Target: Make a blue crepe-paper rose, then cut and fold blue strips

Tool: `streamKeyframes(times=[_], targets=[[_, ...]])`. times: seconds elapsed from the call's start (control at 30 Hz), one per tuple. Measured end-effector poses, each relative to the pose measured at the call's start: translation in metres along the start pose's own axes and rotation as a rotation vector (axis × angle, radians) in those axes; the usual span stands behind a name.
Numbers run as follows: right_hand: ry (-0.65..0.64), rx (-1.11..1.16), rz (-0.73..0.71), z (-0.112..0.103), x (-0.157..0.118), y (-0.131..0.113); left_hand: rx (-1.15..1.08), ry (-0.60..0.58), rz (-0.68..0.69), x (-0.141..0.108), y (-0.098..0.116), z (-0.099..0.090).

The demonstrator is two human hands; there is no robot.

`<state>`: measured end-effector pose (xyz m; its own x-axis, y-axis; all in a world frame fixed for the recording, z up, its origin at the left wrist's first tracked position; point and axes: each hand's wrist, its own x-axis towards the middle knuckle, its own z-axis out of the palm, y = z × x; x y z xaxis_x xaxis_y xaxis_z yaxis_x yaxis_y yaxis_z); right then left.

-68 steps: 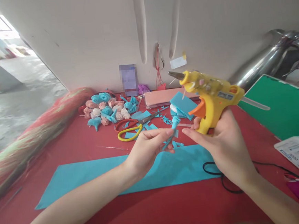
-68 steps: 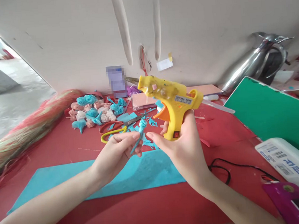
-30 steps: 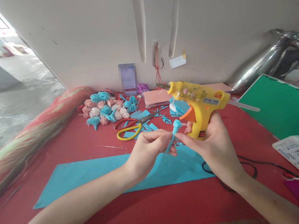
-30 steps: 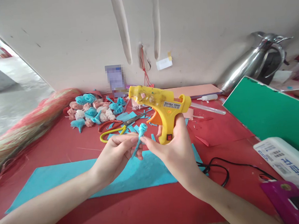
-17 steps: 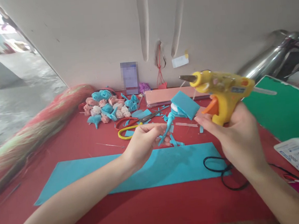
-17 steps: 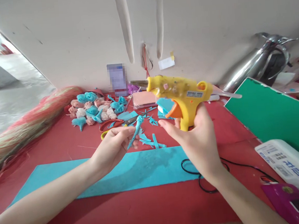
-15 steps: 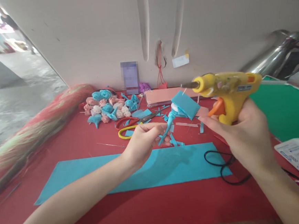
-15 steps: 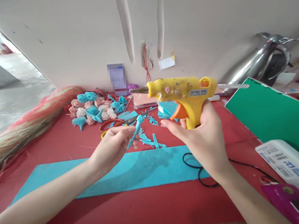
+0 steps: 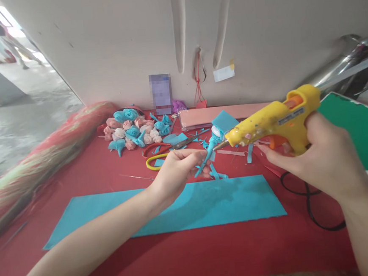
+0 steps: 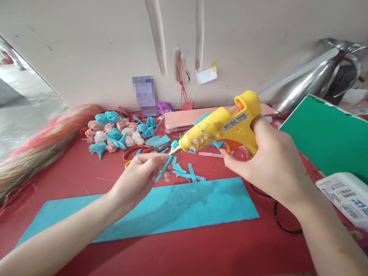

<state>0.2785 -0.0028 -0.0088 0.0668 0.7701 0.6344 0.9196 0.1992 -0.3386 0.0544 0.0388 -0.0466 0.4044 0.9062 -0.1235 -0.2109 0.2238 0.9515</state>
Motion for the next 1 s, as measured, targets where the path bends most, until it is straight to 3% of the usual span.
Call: streamKeyframes(times=[0.2,0.43,1.0], targets=[[0.023,-0.114,-0.132,0.0007,0.0015,-0.0031,-0.019,-0.017,-0.006,-0.0003,0.0004,0.0008],[0.200,-0.303,-0.449,0.0039,0.0057,0.0035,-0.100,-0.110,0.014,-0.0016,0.0013,0.0007],[0.240,-0.341,-0.552,0.0043,0.0048,0.0056,-0.118,-0.095,0.006,-0.0007,-0.0020,-0.0001]])
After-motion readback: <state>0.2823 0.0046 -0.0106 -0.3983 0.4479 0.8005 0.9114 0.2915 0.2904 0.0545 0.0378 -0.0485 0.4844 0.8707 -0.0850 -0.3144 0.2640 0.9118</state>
